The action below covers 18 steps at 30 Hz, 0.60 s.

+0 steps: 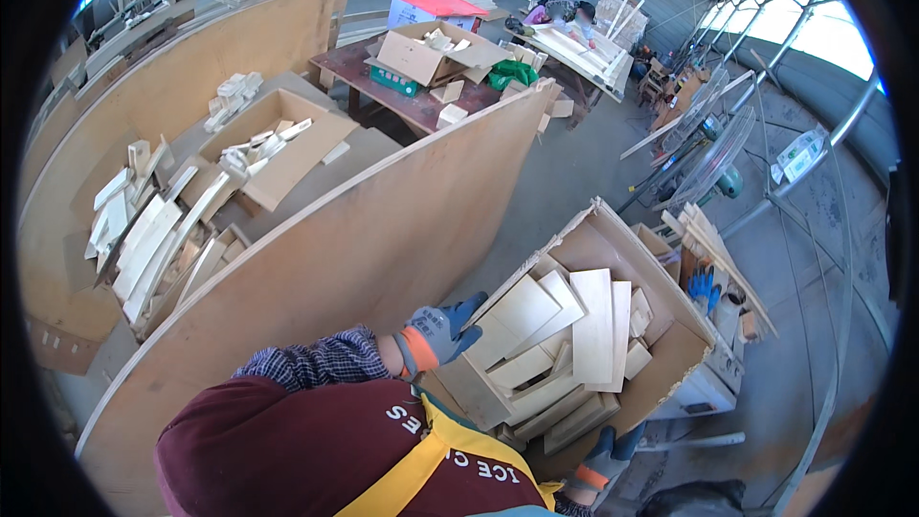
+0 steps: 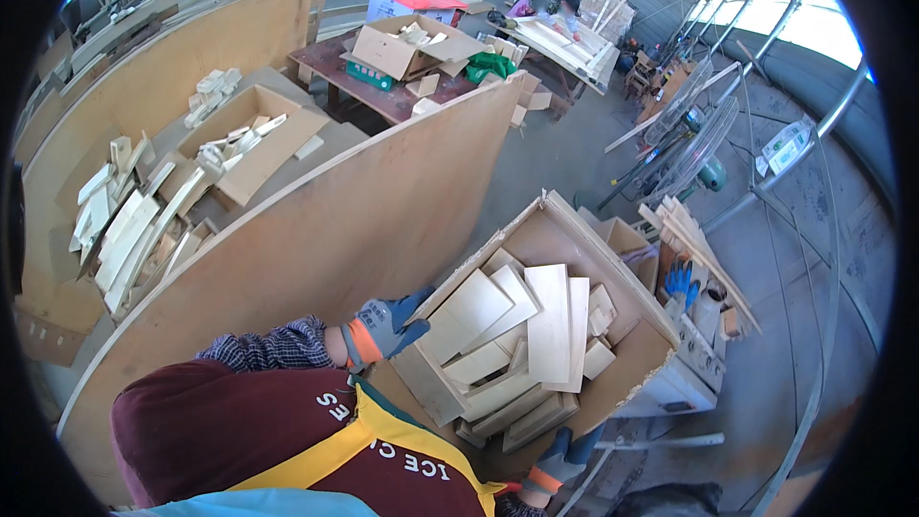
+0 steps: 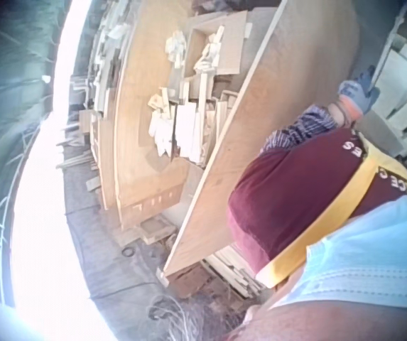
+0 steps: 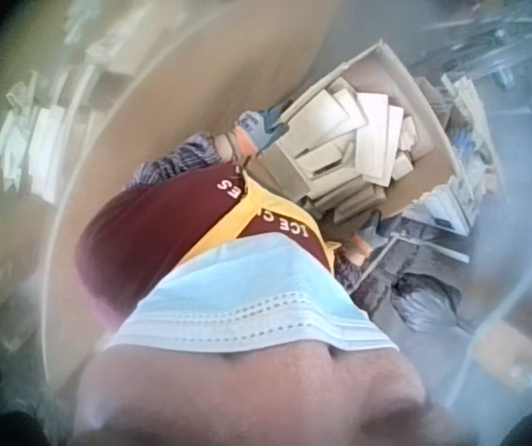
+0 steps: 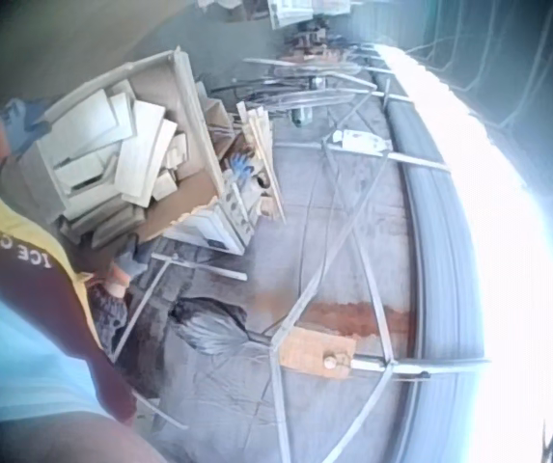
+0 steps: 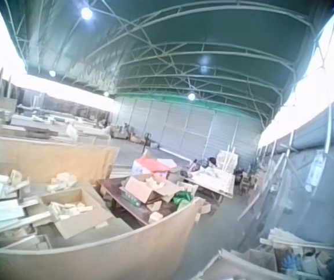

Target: The person sorts small wooden pieces from one cardboard box into another, handling them by hand. The person then moves to a workbench where another person measures a wooden frame, and the person places a nail gun on the frame before returning to sort more wood pieces.

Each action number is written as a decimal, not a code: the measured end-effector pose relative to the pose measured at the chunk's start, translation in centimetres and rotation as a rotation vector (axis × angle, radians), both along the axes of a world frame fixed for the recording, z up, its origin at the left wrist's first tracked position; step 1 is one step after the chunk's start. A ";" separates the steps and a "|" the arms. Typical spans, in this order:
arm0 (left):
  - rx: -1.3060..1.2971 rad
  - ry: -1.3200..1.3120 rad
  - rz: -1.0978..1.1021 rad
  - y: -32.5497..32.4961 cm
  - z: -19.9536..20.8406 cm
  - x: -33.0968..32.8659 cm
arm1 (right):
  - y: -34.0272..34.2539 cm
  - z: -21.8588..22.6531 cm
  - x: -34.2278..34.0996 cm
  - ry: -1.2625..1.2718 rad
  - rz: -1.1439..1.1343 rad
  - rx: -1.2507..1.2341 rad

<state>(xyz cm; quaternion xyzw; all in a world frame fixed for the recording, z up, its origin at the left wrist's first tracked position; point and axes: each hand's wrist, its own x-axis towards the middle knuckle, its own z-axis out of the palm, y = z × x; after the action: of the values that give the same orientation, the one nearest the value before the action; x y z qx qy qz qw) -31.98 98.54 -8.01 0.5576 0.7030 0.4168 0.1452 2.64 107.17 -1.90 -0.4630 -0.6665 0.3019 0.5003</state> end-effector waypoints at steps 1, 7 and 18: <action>-0.013 0.024 0.023 2.0 0.0 -0.5 | 2.3 -0.1 -0.5 0.012 0.011 0.008; 0.242 0.236 0.139 15.1 1.4 -4.4 | 16.3 -0.9 -4.1 -0.079 -0.044 0.150; -0.137 0.170 0.080 35.9 14.3 -17.8 | 41.8 4.4 -16.0 0.081 0.231 0.166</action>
<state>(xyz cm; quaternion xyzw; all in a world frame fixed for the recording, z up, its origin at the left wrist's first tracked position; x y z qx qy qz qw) -49.80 134.40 6.26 0.5514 0.7612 0.3243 0.1061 -13.40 148.97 2.45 -0.3277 -0.7172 0.3198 0.5253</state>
